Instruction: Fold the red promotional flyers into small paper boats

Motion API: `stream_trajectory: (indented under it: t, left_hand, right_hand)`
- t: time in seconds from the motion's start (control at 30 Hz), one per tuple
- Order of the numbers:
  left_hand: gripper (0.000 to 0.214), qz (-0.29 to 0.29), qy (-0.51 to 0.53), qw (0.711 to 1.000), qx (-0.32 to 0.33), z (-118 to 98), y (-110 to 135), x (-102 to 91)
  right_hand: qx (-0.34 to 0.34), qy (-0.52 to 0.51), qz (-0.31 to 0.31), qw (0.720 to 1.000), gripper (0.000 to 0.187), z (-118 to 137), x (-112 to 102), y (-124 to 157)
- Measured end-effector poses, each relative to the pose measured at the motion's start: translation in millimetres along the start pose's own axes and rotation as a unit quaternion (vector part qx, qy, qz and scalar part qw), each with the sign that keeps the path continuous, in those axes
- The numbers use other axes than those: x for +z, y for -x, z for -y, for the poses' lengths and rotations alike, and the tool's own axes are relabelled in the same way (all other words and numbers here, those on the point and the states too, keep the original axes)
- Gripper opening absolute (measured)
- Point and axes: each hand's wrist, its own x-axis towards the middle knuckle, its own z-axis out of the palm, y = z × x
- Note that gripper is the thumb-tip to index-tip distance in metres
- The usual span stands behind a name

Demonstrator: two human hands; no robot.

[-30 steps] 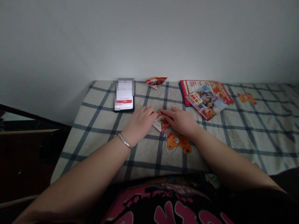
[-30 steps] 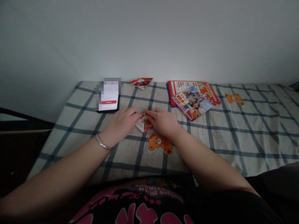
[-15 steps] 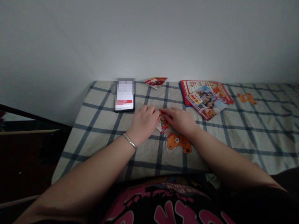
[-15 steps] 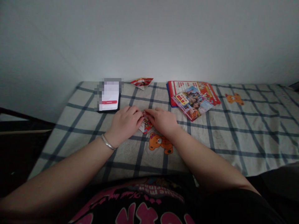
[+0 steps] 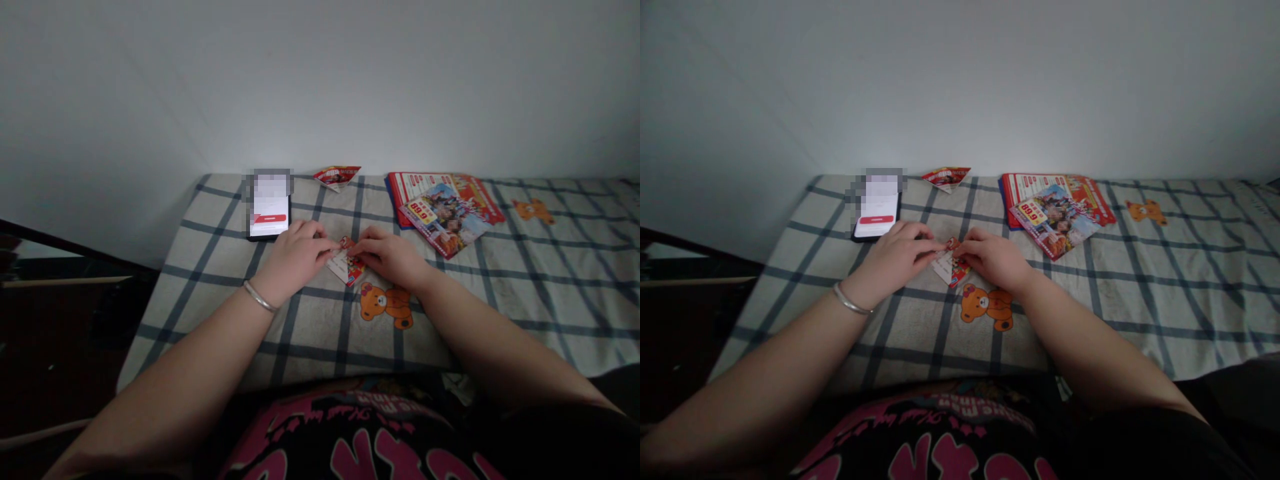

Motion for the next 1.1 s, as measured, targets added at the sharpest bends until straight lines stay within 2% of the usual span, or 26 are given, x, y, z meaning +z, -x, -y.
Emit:
stream_trajectory:
  t: [0.13,0.37,0.6,1.1]
  left_hand:
    - [0.023,0.012,-0.031,0.999,0.016,1,3,-2.2]
    - [0.026,0.042,-0.104,0.994,0.021,-21,6,-12.0]
    - [0.027,0.039,-0.105,0.994,0.019,-24,6,-9.5]
    - [0.031,0.03,-0.085,0.996,0.029,-22,7,-7.7]
  right_hand:
    - [-0.032,0.0,0.009,0.999,0.032,-2,-2,1]
    - [-0.052,0.089,0.041,0.994,0.034,5,-11,4]
    - [-0.032,0.179,0.091,0.979,0.035,18,-30,9]
    - [-0.005,0.171,0.098,0.98,0.04,4,-44,12]
